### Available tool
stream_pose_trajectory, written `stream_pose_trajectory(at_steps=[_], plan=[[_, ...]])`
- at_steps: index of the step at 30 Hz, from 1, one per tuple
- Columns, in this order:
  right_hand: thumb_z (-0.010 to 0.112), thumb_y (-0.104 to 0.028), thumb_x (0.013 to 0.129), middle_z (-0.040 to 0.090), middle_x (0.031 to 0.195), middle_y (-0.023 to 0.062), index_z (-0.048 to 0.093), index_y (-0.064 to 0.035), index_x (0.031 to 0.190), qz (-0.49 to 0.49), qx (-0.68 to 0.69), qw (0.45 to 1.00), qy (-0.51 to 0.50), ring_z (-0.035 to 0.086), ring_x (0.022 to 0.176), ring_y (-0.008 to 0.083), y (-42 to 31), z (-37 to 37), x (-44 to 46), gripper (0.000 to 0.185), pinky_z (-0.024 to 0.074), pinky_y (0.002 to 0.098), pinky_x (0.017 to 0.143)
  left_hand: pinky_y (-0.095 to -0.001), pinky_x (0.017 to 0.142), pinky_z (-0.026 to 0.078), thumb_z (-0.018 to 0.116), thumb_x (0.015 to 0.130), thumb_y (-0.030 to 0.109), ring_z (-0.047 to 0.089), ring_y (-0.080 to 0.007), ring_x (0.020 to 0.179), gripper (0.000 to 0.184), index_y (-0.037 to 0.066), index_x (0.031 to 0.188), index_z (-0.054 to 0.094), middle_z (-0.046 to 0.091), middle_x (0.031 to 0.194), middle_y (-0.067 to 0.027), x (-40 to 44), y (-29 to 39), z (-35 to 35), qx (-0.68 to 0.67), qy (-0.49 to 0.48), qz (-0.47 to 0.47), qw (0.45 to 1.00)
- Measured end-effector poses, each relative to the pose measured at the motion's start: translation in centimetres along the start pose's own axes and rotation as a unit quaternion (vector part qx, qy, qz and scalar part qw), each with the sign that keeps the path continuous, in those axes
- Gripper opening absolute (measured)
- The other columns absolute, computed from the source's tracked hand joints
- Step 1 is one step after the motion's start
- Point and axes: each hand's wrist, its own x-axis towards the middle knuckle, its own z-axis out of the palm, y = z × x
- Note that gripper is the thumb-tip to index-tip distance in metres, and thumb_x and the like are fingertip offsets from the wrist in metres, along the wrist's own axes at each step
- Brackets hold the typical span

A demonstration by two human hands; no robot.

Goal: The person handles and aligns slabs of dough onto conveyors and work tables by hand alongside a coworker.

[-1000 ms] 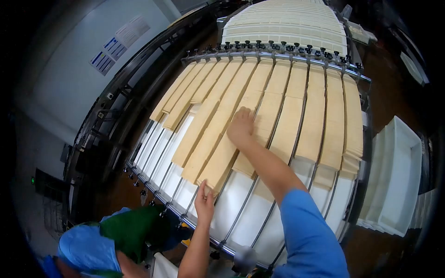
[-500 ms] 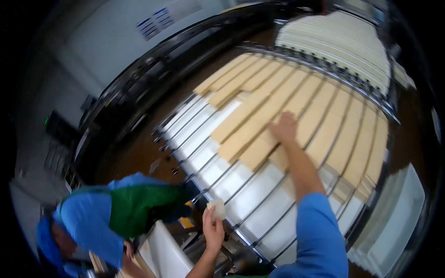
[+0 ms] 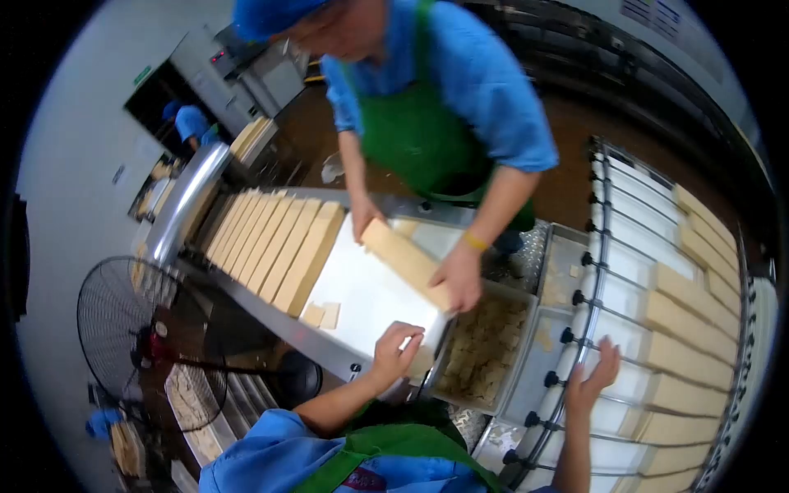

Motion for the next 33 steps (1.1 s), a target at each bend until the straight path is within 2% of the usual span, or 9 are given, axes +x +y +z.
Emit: stream_pose_trajectory(at_steps=[3, 5, 7, 10, 17, 24, 28, 31, 33], plan=[[0.052, -0.028, 0.085, 0.044, 0.136, 0.0189, 0.044, 0.0015, 0.131, -0.077, 0.048, 0.994, -0.066, 0.03, 0.132, 0.0404, -8.1, 1.6, -0.4, 0.055, 0.0181, 0.049, 0.109, -0.0361, 0.078, 0.049, 0.068, 0.079, 0.002, 0.06, -0.0292, 0.091, 0.025, 0.0, 0.103, 0.062, 0.061, 0.101, -0.0161, 0.1, -5.5, -5.1, 0.088, 0.044, 0.0, 0.995], [0.053, -0.029, 0.083, 0.045, 0.134, 0.0191, 0.045, 0.0019, 0.129, -0.111, 0.07, 0.986, -0.104, 0.032, 0.13, 0.0405, -12.5, 3.6, -0.6, 0.056, 0.0194, 0.0497, 0.108, -0.0407, 0.09, 0.043, 0.071, 0.079, 0.011, 0.054, -0.0332, 0.105, 0.047, -0.001, 0.121, 0.051, 0.055, 0.113, -0.021, -0.6, -11.5, -8.8, 0.178, 0.121, -0.088, 0.973], [0.057, -0.024, 0.077, 0.047, 0.131, 0.0172, 0.049, -0.0004, 0.122, -0.149, 0.111, 0.972, -0.142, 0.036, 0.126, 0.039, -16.7, 6.0, -0.4, 0.052, 0.0226, 0.0496, 0.104, -0.0457, 0.1, 0.035, 0.076, 0.075, 0.023, 0.043, -0.0397, 0.118, 0.072, -0.001, 0.132, 0.039, 0.046, 0.127, -0.0239, -1.7, -16.7, -13.2, 0.238, 0.154, -0.294, 0.913], [0.061, -0.02, 0.074, 0.048, 0.129, 0.016, 0.052, -0.0033, 0.118, -0.158, 0.154, 0.954, -0.204, 0.038, 0.124, 0.0374, -23.2, 9.1, 0.5, 0.048, 0.0241, 0.0494, 0.102, -0.0529, 0.1, 0.033, 0.078, 0.071, 0.033, 0.033, -0.0435, 0.124, 0.086, 0.003, 0.137, 0.032, 0.032, 0.139, -0.0264, -3.4, -22.4, -18.5, 0.357, 0.139, -0.383, 0.841], [0.065, -0.019, 0.072, 0.048, 0.129, 0.014, 0.054, -0.0067, 0.116, -0.193, 0.193, 0.927, -0.257, 0.037, 0.124, 0.0351, -34.4, 18.2, 0.6, 0.047, 0.0243, 0.0481, 0.1, -0.0531, 0.101, 0.025, 0.077, 0.064, 0.048, 0.032, -0.0399, 0.123, 0.09, 0.007, 0.134, 0.038, 0.034, 0.135, -0.0235, 2.5, -27.2, -19.4, 0.367, 0.07, -0.398, 0.838], [0.064, -0.02, 0.074, 0.05, 0.127, 0.0142, 0.055, -0.0063, 0.115, -0.182, 0.18, 0.928, -0.27, 0.038, 0.124, 0.0345, -40.6, 26.7, 1.8, 0.044, 0.0264, 0.0491, 0.098, -0.0474, 0.098, 0.027, 0.078, 0.064, 0.037, 0.039, -0.0371, 0.112, 0.077, 0.002, 0.122, 0.044, 0.044, 0.117, -0.0203, 4.7, -27.2, -19.1, 0.322, 0.09, -0.414, 0.847], [0.064, -0.023, 0.075, 0.048, 0.129, 0.0152, 0.053, -0.0055, 0.119, -0.175, 0.143, 0.934, -0.277, 0.037, 0.124, 0.0353, -43.1, 33.9, 3.7, 0.049, 0.028, 0.0498, 0.098, -0.0503, 0.099, 0.027, 0.078, 0.066, 0.034, 0.038, -0.0403, 0.115, 0.079, -0.001, 0.126, 0.04, 0.043, 0.121, -0.0245, 3.9, -27.5, -19.3, 0.31, 0.085, -0.365, 0.874], [0.057, -0.039, 0.084, 0.037, 0.14, 0.0189, 0.042, -0.006, 0.135, -0.107, 0.042, 0.945, -0.306, 0.036, 0.126, 0.0358, -46.2, 39.7, 6.0, 0.063, 0.0287, 0.05, 0.1, -0.0526, 0.099, 0.028, 0.079, 0.066, 0.032, 0.038, -0.043, 0.116, 0.083, -0.003, 0.129, 0.037, 0.041, 0.124, -0.0282, 2.1, -24.6, -22.4, 0.298, 0.029, -0.303, 0.905], [0.054, -0.044, 0.086, 0.032, 0.145, 0.02, 0.037, -0.0075, 0.141, -0.068, 0.012, 0.947, -0.314, 0.035, 0.127, 0.036, -48.9, 42.1, 8.4, 0.068, 0.0284, 0.0497, 0.102, -0.0518, 0.098, 0.031, 0.08, 0.067, 0.03, 0.039, -0.0448, 0.116, 0.086, -0.005, 0.131, 0.034, 0.039, 0.126, -0.0312, 0.5, -22.3, -24.6, 0.254, -0.015, -0.368, 0.894]])
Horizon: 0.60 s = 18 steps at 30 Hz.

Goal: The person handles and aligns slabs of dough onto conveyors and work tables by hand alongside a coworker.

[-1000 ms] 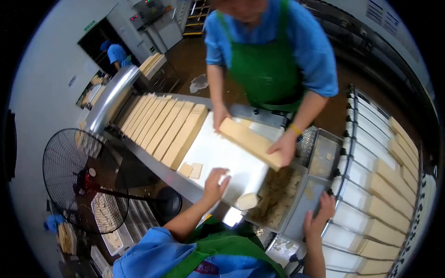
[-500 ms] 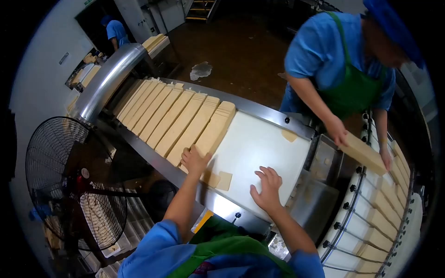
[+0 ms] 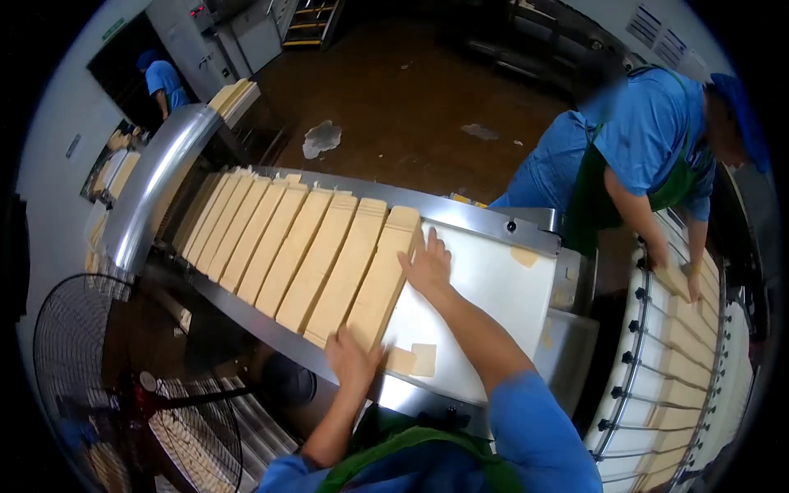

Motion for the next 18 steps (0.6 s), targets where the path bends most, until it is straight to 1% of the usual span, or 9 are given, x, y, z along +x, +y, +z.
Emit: stream_pose_trajectory(at_steps=[2, 6, 8, 9, 10, 13, 16, 17, 18], plan=[[0.048, -0.051, 0.089, 0.022, 0.15, 0.021, 0.031, -0.0125, 0.145, 0.033, 0.007, 0.998, -0.058, 0.034, 0.13, 0.037, -2.1, -0.3, 3.1, 0.071, 0.0291, 0.0482, 0.104, -0.0491, 0.099, 0.033, 0.081, 0.066, 0.025, 0.039, -0.0457, 0.116, 0.088, -0.006, 0.132, 0.032, 0.037, 0.127, -0.0322, -1.6, -1.6, -0.7, -0.034, -0.031, -0.022, 0.999], [0.049, -0.053, 0.089, 0.019, 0.151, 0.021, 0.03, -0.015, 0.145, 0.077, 0.026, 0.991, -0.11, 0.035, 0.129, 0.0381, -5.0, -1.6, 5.9, 0.07, 0.0333, 0.0454, 0.103, -0.0469, 0.099, 0.035, 0.082, 0.066, 0.02, 0.039, -0.0462, 0.114, 0.088, -0.008, 0.131, 0.03, 0.034, 0.128, -0.033, -1.7, -3.7, 1.1, -0.087, -0.027, -0.018, 0.996], [0.048, -0.054, 0.089, 0.019, 0.151, 0.0207, 0.034, -0.0138, 0.142, 0.096, -0.018, 0.978, -0.186, 0.039, 0.127, 0.038, -5.7, -2.6, 5.9, 0.068, 0.0368, 0.0428, 0.102, -0.0458, 0.099, 0.036, 0.082, 0.064, 0.014, 0.041, -0.0461, 0.111, 0.086, -0.008, 0.129, 0.03, 0.034, 0.126, -0.0316, -1.3, -4.0, 1.9, -0.111, -0.016, 0.02, 0.994], [0.052, -0.051, 0.086, 0.024, 0.147, 0.0195, 0.036, -0.0123, 0.139, 0.095, -0.01, 0.982, -0.16, 0.042, 0.124, 0.0378, -5.5, -2.4, 5.5, 0.068, 0.0404, 0.0424, 0.099, -0.0458, 0.099, 0.036, 0.082, 0.064, 0.014, 0.041, -0.0461, 0.111, 0.086, -0.008, 0.129, 0.03, 0.034, 0.126, -0.0316, -1.2, -3.8, 2.0, -0.111, -0.024, 0.024, 0.993], [0.052, -0.051, 0.086, 0.024, 0.147, 0.0195, 0.036, -0.0123, 0.139, 0.104, -0.011, 0.982, -0.159, 0.042, 0.124, 0.0378, -4.9, -2.4, 4.9, 0.068, 0.0404, 0.0424, 0.099, -0.0457, 0.098, 0.037, 0.082, 0.063, 0.013, 0.041, -0.0458, 0.11, 0.084, -0.008, 0.127, 0.031, 0.035, 0.123, -0.0303, -0.8, -3.5, 2.0, -0.108, -0.034, 0.007, 0.994], [0.062, -0.043, 0.076, 0.035, 0.132, 0.0163, 0.033, -0.0105, 0.139, 0.199, 0.042, 0.97, -0.134, 0.046, 0.115, 0.0387, -2.2, -4.2, 3.4, 0.077, 0.0449, 0.0447, 0.094, -0.0453, 0.097, 0.038, 0.082, 0.062, 0.01, 0.042, -0.0452, 0.109, 0.082, -0.007, 0.126, 0.032, 0.037, 0.117, -0.028, -0.5, -1.9, 1.6, -0.105, -0.078, 0.007, 0.991], [0.064, -0.043, 0.074, 0.034, 0.131, 0.016, 0.032, -0.0114, 0.14, 0.298, 0.048, 0.948, -0.098, 0.047, 0.113, 0.0389, 3.1, -8.5, 0.6, 0.08, 0.0449, 0.0452, 0.093, -0.0461, 0.091, 0.044, 0.084, 0.062, 0.016, 0.046, -0.0447, 0.105, 0.084, -0.006, 0.126, 0.033, 0.037, 0.116, -0.0275, -1.3, 0.2, 2.7, -0.074, -0.124, 0.084, 0.986], [0.067, -0.047, 0.072, 0.025, 0.142, 0.0185, 0.032, -0.0068, 0.14, 0.331, 0.039, 0.938, -0.094, 0.048, 0.114, 0.0411, 6.1, -9.2, -0.3, 0.086, 0.0442, 0.0469, 0.093, -0.0465, 0.088, 0.046, 0.083, 0.063, 0.018, 0.047, -0.0443, 0.104, 0.083, -0.004, 0.126, 0.033, 0.038, 0.116, -0.0269, -1.8, 1.4, 3.0, -0.098, -0.163, 0.116, 0.975], [0.067, -0.047, 0.072, 0.025, 0.142, 0.0185, 0.032, -0.0068, 0.14, 0.354, 0.037, 0.931, -0.079, 0.048, 0.114, 0.0411, 8.6, -9.3, -1.3, 0.086, 0.0442, 0.0469, 0.093, -0.0469, 0.085, 0.047, 0.082, 0.065, 0.021, 0.048, -0.0438, 0.104, 0.082, -0.003, 0.127, 0.034, 0.038, 0.116, -0.0263, -2.2, 2.8, 3.3, -0.122, -0.205, 0.149, 0.96]])
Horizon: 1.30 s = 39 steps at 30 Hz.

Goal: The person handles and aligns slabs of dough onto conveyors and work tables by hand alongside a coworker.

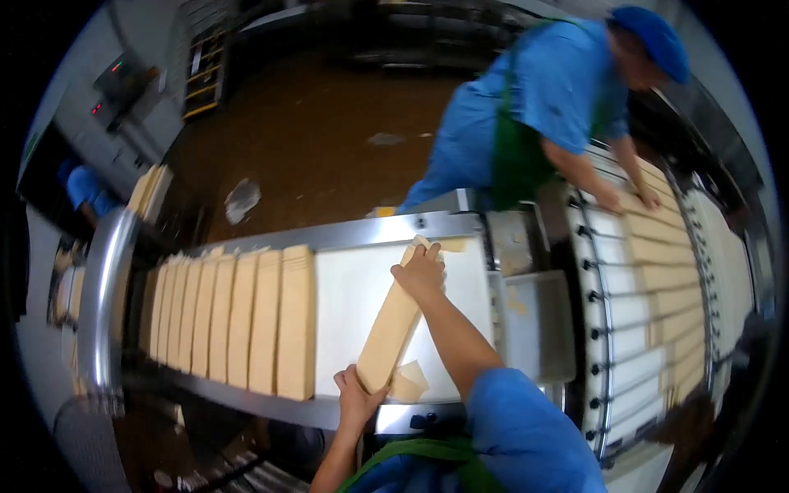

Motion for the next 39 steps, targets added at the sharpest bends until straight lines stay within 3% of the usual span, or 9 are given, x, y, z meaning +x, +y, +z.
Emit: stream_pose_trajectory(at_steps=[2, 3, 4, 10, 16, 21, 24, 31, 39], plan=[[0.068, -0.051, 0.072, 0.011, 0.151, 0.0235, 0.03, 0.0005, 0.14, 0.016, 0.02, 0.993, 0.116, 0.048, 0.115, 0.0449, 6.0, -0.7, 0.9, 0.094, 0.0421, 0.0483, 0.095, -0.0495, 0.082, 0.048, 0.079, 0.067, 0.024, 0.051, -0.0455, 0.099, 0.075, 0.001, 0.122, 0.034, 0.038, 0.115, -0.0257, 0.8, 2.5, 2.0, -0.011, -0.075, 0.035, 0.996], [0.067, -0.057, 0.072, -0.001, 0.151, 0.0317, 0.031, 0.0097, 0.138, 0.042, 0.073, 0.995, 0.055, 0.024, 0.137, 0.0437, 7.9, -3.0, -0.1, 0.1, 0.0331, 0.0439, 0.106, -0.0506, 0.08, 0.049, 0.078, 0.068, 0.025, 0.053, -0.0467, 0.096, 0.075, 0.001, 0.122, 0.032, 0.039, 0.115, -0.0261, 0.8, 3.8, 3.3, 0.031, -0.098, 0.021, 0.994], [0.069, -0.053, 0.071, 0.003, 0.149, 0.0342, 0.029, 0.008, 0.14, 0.032, 0.059, 0.991, 0.114, 0.024, 0.136, 0.0443, 10.6, -2.2, 0.4, 0.1, 0.0328, 0.0436, 0.107, -0.0517, 0.079, 0.049, 0.078, 0.068, 0.026, 0.055, -0.0479, 0.093, 0.076, 0.001, 0.122, 0.031, 0.039, 0.115, -0.0264, 1.1, 5.1, 4.7, 0.075, -0.12, 0.013, 0.99], [0.071, -0.038, 0.07, 0.025, 0.138, 0.0267, 0.025, 0.0, 0.132, 0.194, 0.32, 0.902, 0.213, 0.046, 0.116, 0.0478, 26.5, -10.4, -7.1, 0.086, 0.0441, 0.0492, 0.094, -0.0466, 0.091, 0.043, 0.071, 0.069, 0.007, 0.046, -0.0496, 0.103, 0.069, -0.002, 0.127, 0.035, 0.036, 0.121, -0.0312, -0.3, 12.3, 12.2, 0.05, -0.051, 0.194, 0.978], [0.066, -0.044, 0.074, 0.033, 0.129, 0.0259, 0.026, 0.0017, 0.132, 0.328, 0.287, 0.791, 0.43, 0.056, 0.102, 0.0442, 47.1, -17.2, -21.6, 0.085, 0.0482, 0.0471, 0.089, -0.0471, 0.092, 0.044, 0.069, 0.073, 0.007, 0.043, -0.0504, 0.113, 0.071, 0.006, 0.136, 0.036, 0.031, 0.133, -0.0294, -8.3, 23.6, 18.9, 0.067, -0.168, 0.479, 0.859], [0.063, -0.043, 0.074, 0.039, 0.125, 0.0289, 0.03, 0.0058, 0.132, 0.443, 0.363, 0.745, 0.343, 0.053, 0.106, 0.0443, 63.0, -19.0, -32.2, 0.082, 0.0577, 0.0486, 0.066, -0.0477, 0.094, 0.044, 0.073, 0.078, 0.022, 0.042, -0.0504, 0.117, 0.071, 0.01, 0.137, 0.036, 0.03, 0.132, -0.0321, -16.5, 27.6, 26.0, 0.055, -0.412, 0.58, 0.7], [0.062, -0.046, 0.074, 0.054, 0.118, 0.0316, 0.044, 0.0074, 0.125, 0.477, 0.234, 0.79, 0.304, 0.053, 0.112, 0.0431, 69.6, -17.3, -34.4, 0.076, 0.0512, 0.0473, 0.083, -0.0462, 0.092, 0.046, 0.071, 0.079, 0.018, 0.044, -0.0508, 0.115, 0.067, 0.011, 0.136, 0.037, 0.028, 0.133, -0.0328, -20.8, 28.1, 29.4, 0.027, -0.53, 0.564, 0.632], [0.033, -0.041, 0.09, 0.054, 0.127, 0.0205, 0.059, 0.001, 0.116, 0.462, 0.064, 0.869, 0.162, 0.039, 0.125, 0.0392, 76.2, -22.3, -33.2, 0.056, 0.0184, 0.0516, 0.107, -0.0427, 0.088, 0.049, 0.065, 0.082, 0.009, 0.049, -0.0508, 0.108, 0.06, 0.007, 0.135, 0.037, 0.022, 0.135, -0.0342, -25.1, 29.7, 35.7, -0.021, -0.606, 0.516, 0.605], [0.031, -0.037, 0.089, 0.034, 0.147, 0.0192, 0.048, 0.0031, 0.13, 0.476, 0.123, 0.859, 0.144, 0.032, 0.134, 0.038, 83.0, -22.9, -31.5, 0.06, 0.0182, 0.0516, 0.109, -0.0431, 0.088, 0.047, 0.058, 0.079, -0.003, 0.049, -0.0513, 0.106, 0.061, 0.004, 0.136, 0.036, 0.02, 0.136, -0.0373, -26.3, 31.2, 40.6, -0.04, -0.642, 0.443, 0.625]])
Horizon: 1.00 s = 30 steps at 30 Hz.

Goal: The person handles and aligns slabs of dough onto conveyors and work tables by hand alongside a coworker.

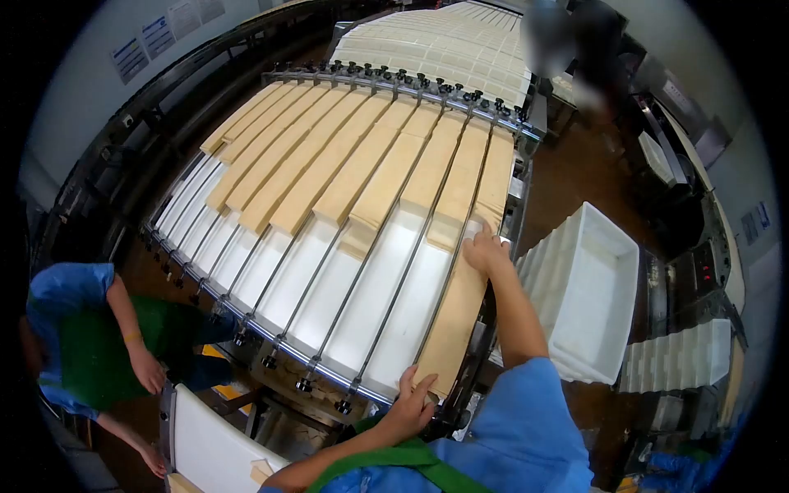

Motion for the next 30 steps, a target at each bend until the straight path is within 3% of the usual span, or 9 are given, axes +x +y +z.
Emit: stream_pose_trajectory(at_steps=[6, 10, 13, 16, 20, 21, 23, 25, 30], plan=[[0.041, -0.027, 0.088, 0.036, 0.145, 0.0183, 0.048, 0.002, 0.128, -0.053, -0.005, 0.986, 0.157, 0.032, 0.134, 0.0355, 1.3, 1.4, 1.8, 0.051, 0.0212, 0.05, 0.109, -0.045, 0.089, 0.046, 0.053, 0.079, -0.006, 0.05, -0.0508, 0.106, 0.059, 0.006, 0.135, 0.039, 0.018, 0.136, -0.0376, 3.3, -1.3, 1.1, 0.061, 0.043, 0.071, 0.995], [0.051, -0.028, 0.086, 0.035, 0.144, 0.0183, 0.048, -0.0009, 0.129, -0.063, 0.003, 0.973, 0.22, 0.029, 0.135, 0.0361, 0.3, 0.2, 0.2, 0.05, 0.0204, 0.052, 0.109, -0.0455, 0.09, 0.045, 0.05, 0.078, -0.008, 0.049, -0.0515, 0.109, 0.061, 0.008, 0.136, 0.039, 0.015, 0.139, -0.0369, 6.2, -2.5, 1.4, 0.033, 0.004, 0.003, 0.999], [0.052, -0.032, 0.087, 0.033, 0.145, 0.0191, 0.045, -0.0023, 0.132, -0.045, -0.008, 0.959, 0.28, 0.027, 0.136, 0.0374, -0.3, 1.7, -0.2, 0.054, 0.0193, 0.0535, 0.109, -0.0465, 0.09, 0.045, 0.049, 0.078, -0.009, 0.048, -0.0511, 0.112, 0.062, 0.009, 0.136, 0.039, 0.011, 0.143, -0.0343, 8.3, -2.6, 0.4, 0.115, 0.021, 0.102, 0.988], [0.052, -0.035, 0.088, 0.032, 0.146, 0.0201, 0.041, -0.003, 0.135, -0.051, -0.019, 0.958, 0.282, 0.024, 0.137, 0.0383, -0.5, 3.3, -1.4, 0.058, 0.0187, 0.0547, 0.109, -0.0469, 0.091, 0.045, 0.046, 0.077, -0.01, 0.043, -0.0511, 0.118, 0.061, 0.008, 0.135, 0.04, 0.007, 0.147, -0.0311, 6.4, -0.6, -2.0, 0.012, -0.043, -0.023, 0.999], [0.064, -0.027, 0.077, 0.051, 0.127, 0.021, 0.048, -0.0006, 0.125, -0.146, 0.014, 0.946, 0.289, 0.044, 0.119, 0.0386, -2.9, 4.5, -2.9, 0.058, 0.0328, 0.0515, 0.097, -0.0404, 0.089, 0.046, 0.045, 0.076, -0.009, 0.043, -0.0442, 0.122, 0.062, 0.007, 0.135, 0.041, 0.017, 0.147, -0.0258, 1.5, -0.2, -6.4, 0.015, 0.103, -0.038, 0.994], [0.065, -0.026, 0.074, 0.053, 0.123, 0.0223, 0.051, 0.0004, 0.121, -0.235, 0.031, 0.903, 0.357, 0.048, 0.115, 0.0376, -2.3, 6.6, -2.2, 0.055, 0.0374, 0.0477, 0.091, -0.0361, 0.086, 0.047, 0.045, 0.075, -0.007, 0.042, -0.0409, 0.124, 0.062, 0.007, 0.135, 0.041, 0.021, 0.146, -0.0231, -0.4, -0.3, -7.5, 0.021, 0.163, -0.051, 0.985], [0.055, -0.038, 0.085, 0.054, 0.119, 0.0226, 0.05, 0.0024, 0.124, -0.354, 0.173, 0.851, 0.346, 0.05, 0.109, 0.0401, -4.8, 7.7, -4.4, 0.056, 0.0358, 0.049, 0.092, -0.0344, 0.092, 0.042, 0.046, 0.075, -0.005, 0.038, -0.0384, 0.125, 0.058, 0.004, 0.133, 0.043, 0.029, 0.14, -0.0223, -4.0, -1.1, -9.2, 0.09, 0.305, -0.041, 0.947], [0.048, -0.035, 0.093, 0.05, 0.128, 0.0206, 0.047, 0.0009, 0.129, -0.374, 0.156, 0.863, 0.302, 0.042, 0.122, 0.0375, -7.4, 8.8, -7.5, 0.051, 0.0261, 0.0478, 0.103, -0.0348, 0.093, 0.042, 0.046, 0.075, -0.005, 0.035, -0.0389, 0.127, 0.057, 0.003, 0.132, 0.043, 0.031, 0.138, -0.0225, -7.9, -1.9, -10.7, 0.088, 0.4, -0.064, 0.91], [0.044, -0.033, 0.095, 0.048, 0.134, 0.0146, 0.043, -0.0036, 0.134, -0.452, 0.18, 0.85, 0.201, 0.039, 0.127, 0.0314, -15.0, 11.2, -14.6, 0.049, 0.0189, 0.0436, 0.107, -0.0408, 0.105, 0.033, 0.053, 0.081, -0.001, 0.026, -0.0433, 0.134, 0.07, 0.009, 0.145, 0.026, 0.006, 0.149, -0.0251, -14.7, -3.8, -12.5, 0.065, 0.539, -0.188, 0.818]])
